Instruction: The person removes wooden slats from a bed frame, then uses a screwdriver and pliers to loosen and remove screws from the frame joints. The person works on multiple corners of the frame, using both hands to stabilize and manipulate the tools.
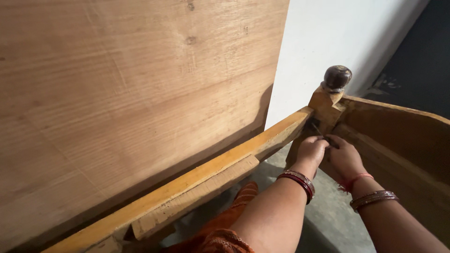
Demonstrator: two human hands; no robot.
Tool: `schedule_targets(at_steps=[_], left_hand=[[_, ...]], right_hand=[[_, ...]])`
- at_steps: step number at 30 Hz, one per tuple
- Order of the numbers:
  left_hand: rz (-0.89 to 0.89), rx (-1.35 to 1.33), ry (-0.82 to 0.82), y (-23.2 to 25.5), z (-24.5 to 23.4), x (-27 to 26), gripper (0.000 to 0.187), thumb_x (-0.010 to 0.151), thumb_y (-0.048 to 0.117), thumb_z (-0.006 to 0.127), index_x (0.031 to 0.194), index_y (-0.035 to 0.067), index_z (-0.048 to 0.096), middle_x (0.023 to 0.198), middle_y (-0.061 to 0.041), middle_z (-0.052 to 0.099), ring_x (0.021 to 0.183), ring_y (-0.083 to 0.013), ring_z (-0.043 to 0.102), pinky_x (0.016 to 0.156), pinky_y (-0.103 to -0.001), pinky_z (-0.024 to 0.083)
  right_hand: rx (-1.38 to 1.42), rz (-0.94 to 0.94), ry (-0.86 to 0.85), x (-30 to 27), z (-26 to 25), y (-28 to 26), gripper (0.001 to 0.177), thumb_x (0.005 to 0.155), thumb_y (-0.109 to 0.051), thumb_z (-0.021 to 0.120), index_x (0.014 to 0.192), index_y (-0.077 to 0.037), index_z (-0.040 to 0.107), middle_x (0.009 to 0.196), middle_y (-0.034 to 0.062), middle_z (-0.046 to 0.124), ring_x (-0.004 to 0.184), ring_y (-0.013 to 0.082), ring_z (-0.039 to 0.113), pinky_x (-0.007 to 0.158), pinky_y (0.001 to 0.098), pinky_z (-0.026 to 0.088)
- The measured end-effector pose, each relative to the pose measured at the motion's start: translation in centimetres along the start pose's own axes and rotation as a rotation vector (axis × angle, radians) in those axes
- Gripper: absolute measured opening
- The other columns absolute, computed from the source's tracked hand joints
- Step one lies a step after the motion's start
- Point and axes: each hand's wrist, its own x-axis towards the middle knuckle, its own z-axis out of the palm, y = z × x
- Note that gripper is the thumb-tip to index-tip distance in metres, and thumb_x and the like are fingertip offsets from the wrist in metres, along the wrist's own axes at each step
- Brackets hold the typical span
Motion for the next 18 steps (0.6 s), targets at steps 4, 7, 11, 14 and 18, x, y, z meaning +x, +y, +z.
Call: schedule_targets(at_steps=[4,7,11,14,18], left_hand=[[-0.015,0.032,-0.017,0.6,-0.1,-0.7,0.046,0.084,0.019,0.065,0.124,-0.002,0.069,0.118,-0.016,0.072,0.109,-0.0245,0.066,0.095,-0.034,0.049],[-0.038,0.018,-0.031,1.0,0.0,-1.1,0.047,0.085,0.020,0.065,0.127,-0.001,0.067,0.120,-0.015,0.071,0.111,-0.0236,0.065,0.097,-0.034,0.049],[-0.046,-0.019,-0.035,1.0,-0.1,-1.1,0.047,0.085,0.019,0.064,0.127,-0.001,0.066,0.119,-0.016,0.071,0.110,-0.0237,0.066,0.096,-0.035,0.050],[-0.041,-0.009,-0.022,0.7,-0.1,-0.7,0.046,0.086,0.019,0.065,0.127,-0.001,0.066,0.120,-0.014,0.071,0.111,-0.0219,0.065,0.096,-0.033,0.049],[-0.036,-0.031,-0.031,0.3,0.0,-0.4,0.044,0.085,0.018,0.065,0.123,-0.004,0.068,0.114,-0.015,0.072,0.107,-0.0242,0.065,0.094,-0.035,0.050]], right_hand=[[-0.055,-0.014,0.009,0.0,0.1,0.0,0.047,0.092,-0.008,0.055,0.138,-0.012,0.067,0.112,0.0183,0.076,0.090,0.0272,0.073,0.081,0.0377,0.054],[-0.028,-0.008,0.003,0.0,-0.1,-0.3,0.047,0.091,-0.007,0.056,0.137,-0.011,0.066,0.112,0.0182,0.076,0.091,0.0266,0.072,0.082,0.0374,0.054],[0.024,0.044,-0.028,-0.4,-0.2,-0.5,0.047,0.092,-0.005,0.054,0.136,-0.011,0.067,0.110,0.0191,0.077,0.090,0.0270,0.072,0.081,0.0381,0.055],[0.026,0.003,-0.022,-0.4,-0.3,-0.5,0.045,0.094,-0.006,0.053,0.136,-0.011,0.068,0.111,0.0162,0.076,0.089,0.0247,0.071,0.080,0.0366,0.054],[0.059,0.002,-0.033,-0.2,-0.3,-0.4,0.045,0.092,-0.005,0.054,0.135,-0.011,0.068,0.111,0.0155,0.076,0.088,0.0236,0.070,0.078,0.0359,0.054]])
